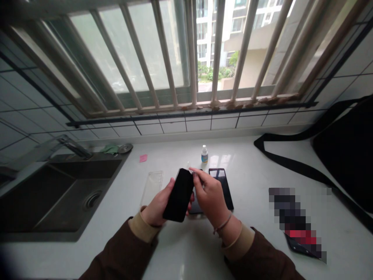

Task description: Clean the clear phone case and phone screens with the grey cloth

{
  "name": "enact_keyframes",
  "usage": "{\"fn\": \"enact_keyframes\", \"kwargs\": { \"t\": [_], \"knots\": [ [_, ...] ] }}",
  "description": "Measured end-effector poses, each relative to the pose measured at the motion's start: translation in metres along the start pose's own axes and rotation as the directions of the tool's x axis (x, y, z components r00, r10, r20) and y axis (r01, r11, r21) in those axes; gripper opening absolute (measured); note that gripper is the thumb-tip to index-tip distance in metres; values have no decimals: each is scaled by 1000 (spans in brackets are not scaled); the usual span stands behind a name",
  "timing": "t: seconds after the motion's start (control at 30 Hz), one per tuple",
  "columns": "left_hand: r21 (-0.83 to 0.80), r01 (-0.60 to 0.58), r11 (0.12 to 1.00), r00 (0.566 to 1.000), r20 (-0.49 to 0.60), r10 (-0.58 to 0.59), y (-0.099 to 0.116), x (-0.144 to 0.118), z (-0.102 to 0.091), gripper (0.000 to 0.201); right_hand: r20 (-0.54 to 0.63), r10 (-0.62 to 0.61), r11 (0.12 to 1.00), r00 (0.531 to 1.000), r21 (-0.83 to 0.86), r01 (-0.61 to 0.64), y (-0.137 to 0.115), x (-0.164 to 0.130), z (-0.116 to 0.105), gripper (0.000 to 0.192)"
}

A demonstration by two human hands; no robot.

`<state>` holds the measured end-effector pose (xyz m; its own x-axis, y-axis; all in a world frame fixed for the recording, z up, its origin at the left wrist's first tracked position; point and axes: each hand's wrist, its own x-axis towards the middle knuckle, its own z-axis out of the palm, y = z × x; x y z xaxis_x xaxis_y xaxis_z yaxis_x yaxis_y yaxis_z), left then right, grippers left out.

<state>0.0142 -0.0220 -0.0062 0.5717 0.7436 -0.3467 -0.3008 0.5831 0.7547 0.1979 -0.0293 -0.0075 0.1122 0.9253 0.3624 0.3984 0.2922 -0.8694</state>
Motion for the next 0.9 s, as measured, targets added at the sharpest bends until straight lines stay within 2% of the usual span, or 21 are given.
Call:
{"fn": "enact_keyframes", "kwargs": {
  "t": [0.13, 0.27, 0.47, 0.7, 0.9],
  "knots": [
    [-62, -34, 998, 999, 0, 34, 3, 1, 2, 71, 21, 130, 991, 991, 41, -130, 1, 0, 1, 48],
    [-53, -72, 996, 996, -63, 69, 3, 4, 5, 71, 23, 170, 980, 985, 97, -171, 8, 0, 4, 50],
    [-189, 60, 980, 997, -28, -66, 4, 8, 2, 80, 28, 194, 954, 981, 228, -196, 16, 1, 9, 47],
    [-230, -37, 972, 995, -98, 14, 8, 11, -2, 78, 37, 141, 976, 989, 164, -145, 14, -1, 10, 42],
    [-209, -164, 964, 969, -218, 118, 10, 16, -4, 66, 158, 111, 963, 981, 228, -146, 7, -4, 13, 39]
  ]
}}
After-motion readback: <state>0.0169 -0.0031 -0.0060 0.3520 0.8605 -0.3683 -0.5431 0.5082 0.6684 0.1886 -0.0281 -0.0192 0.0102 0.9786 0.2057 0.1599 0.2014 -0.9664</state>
